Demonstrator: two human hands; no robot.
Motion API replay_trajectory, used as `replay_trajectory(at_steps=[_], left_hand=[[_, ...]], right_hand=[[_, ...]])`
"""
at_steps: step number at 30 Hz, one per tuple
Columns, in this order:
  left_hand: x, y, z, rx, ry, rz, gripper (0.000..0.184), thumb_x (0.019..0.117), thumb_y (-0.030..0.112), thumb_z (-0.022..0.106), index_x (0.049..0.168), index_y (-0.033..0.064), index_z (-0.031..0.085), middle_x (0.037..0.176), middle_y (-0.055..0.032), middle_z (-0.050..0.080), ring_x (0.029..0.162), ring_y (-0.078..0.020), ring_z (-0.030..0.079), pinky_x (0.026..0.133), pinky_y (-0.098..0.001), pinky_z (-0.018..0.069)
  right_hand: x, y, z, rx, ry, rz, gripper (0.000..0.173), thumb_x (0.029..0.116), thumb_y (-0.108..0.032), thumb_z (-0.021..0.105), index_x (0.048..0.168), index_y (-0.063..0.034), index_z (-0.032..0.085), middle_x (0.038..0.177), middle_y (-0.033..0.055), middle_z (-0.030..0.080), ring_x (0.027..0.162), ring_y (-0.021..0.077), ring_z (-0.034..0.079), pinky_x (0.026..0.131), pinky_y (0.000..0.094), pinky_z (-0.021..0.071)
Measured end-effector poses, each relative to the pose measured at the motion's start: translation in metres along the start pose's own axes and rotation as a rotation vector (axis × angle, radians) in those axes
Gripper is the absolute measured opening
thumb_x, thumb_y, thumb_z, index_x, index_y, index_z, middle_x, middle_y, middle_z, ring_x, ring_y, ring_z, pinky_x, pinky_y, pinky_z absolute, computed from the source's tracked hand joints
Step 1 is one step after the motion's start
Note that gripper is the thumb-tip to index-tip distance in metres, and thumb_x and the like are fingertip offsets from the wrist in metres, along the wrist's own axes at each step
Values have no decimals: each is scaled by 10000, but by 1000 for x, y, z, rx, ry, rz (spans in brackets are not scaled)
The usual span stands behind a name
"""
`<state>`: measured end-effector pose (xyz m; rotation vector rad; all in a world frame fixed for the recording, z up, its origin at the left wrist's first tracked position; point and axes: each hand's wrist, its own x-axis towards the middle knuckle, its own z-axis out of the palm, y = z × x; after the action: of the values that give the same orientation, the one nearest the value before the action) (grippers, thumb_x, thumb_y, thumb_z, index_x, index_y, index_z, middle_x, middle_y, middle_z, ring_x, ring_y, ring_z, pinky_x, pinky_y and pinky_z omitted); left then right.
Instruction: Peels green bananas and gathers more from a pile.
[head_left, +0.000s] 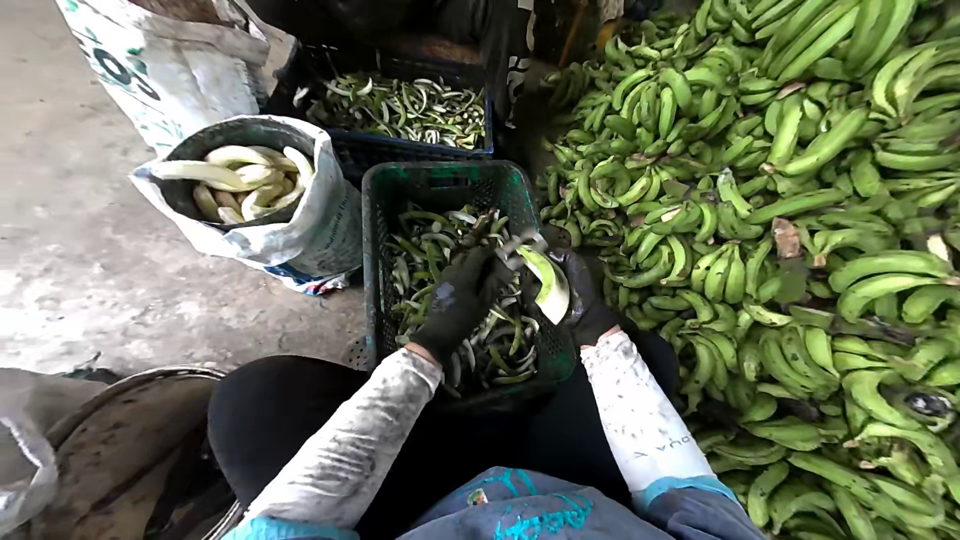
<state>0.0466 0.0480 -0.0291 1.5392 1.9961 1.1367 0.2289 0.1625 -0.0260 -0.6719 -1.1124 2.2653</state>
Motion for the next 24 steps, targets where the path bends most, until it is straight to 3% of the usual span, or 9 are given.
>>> replay_trajectory(at_steps=[2, 4, 6, 9, 12, 14, 17, 21, 24], left_hand=[[3, -12, -18, -128, 57, -160, 438, 1059, 465, 510, 1338, 132, 569, 1039, -134, 679, 849, -269, 670, 744, -514, 569], [0, -9, -40, -205, 77, -263, 537, 1033, 599, 459, 1322, 154, 538, 929, -128, 631, 717, -259, 599, 625, -480, 512], [-3, -2, -57, -139, 66, -269, 536, 1035, 608, 441, 1279, 146, 561, 879, -127, 628, 690, -267, 601, 607, -483, 507], [-8, 6, -69, 119, -238, -325, 406, 1058, 434, 524, 1202, 74, 644, 985, -170, 691, 909, -348, 681, 815, -600, 538], [-24, 10, -60, 346, -673, -445, 542, 990, 510, 581, 1316, 80, 636, 1251, -221, 657, 1209, -430, 602, 975, -679, 454], [-34, 20, -52, 384, -820, -443, 564, 995, 488, 582, 1286, 6, 624, 1263, -271, 633, 1226, -471, 578, 973, -701, 434], [-38, 24, -42, 369, -864, -395, 518, 988, 435, 606, 1178, -45, 642, 1192, -288, 647, 1167, -478, 600, 941, -702, 439], [-34, 22, -42, 391, -888, -382, 458, 1004, 365, 601, 1216, -40, 629, 1214, -288, 639, 1180, -478, 591, 938, -698, 435], [-29, 15, -40, 387, -868, -381, 482, 1021, 403, 567, 1203, -39, 629, 1205, -277, 643, 1178, -462, 596, 950, -678, 437]], right_hand=[[1, -6, 9, 6, 20, -1, 374, 1071, -389, 380, 1229, -179, 648, 959, -5, 708, 770, 70, 669, 637, 253, 579], [5, -14, 20, -5, 110, 20, 382, 1056, -383, 351, 1167, -170, 648, 818, -3, 672, 615, 75, 626, 514, 247, 546], [12, -18, 26, -16, 183, 30, 379, 1060, -369, 327, 1137, -168, 639, 763, -3, 646, 556, 80, 599, 466, 245, 527], [29, -6, 24, -147, 360, -51, 360, 1082, -306, 333, 1211, -136, 624, 851, 6, 658, 667, 76, 620, 577, 253, 549], [54, 39, 14, -455, 596, 19, 344, 1094, -245, 425, 1298, -10, 571, 1119, 140, 639, 953, 184, 636, 814, 369, 561], [64, 77, 4, -679, 544, 165, 407, 1093, -266, 408, 1360, 5, 550, 1267, 191, 616, 1101, 240, 623, 925, 432, 542], [85, 89, 56, -638, 402, 255, 426, 1109, -294, 344, 1348, -1, 541, 1204, 188, 612, 1024, 245, 623, 851, 427, 548], [151, 48, 150, -296, 109, 158, 367, 1070, -378, 373, 1215, -106, 572, 982, 64, 628, 799, 176, 617, 671, 359, 540], [191, 11, 207, -271, 102, 119, 318, 1060, -377, 340, 1094, -121, 527, 839, 27, 558, 680, 145, 556, 597, 327, 499]])
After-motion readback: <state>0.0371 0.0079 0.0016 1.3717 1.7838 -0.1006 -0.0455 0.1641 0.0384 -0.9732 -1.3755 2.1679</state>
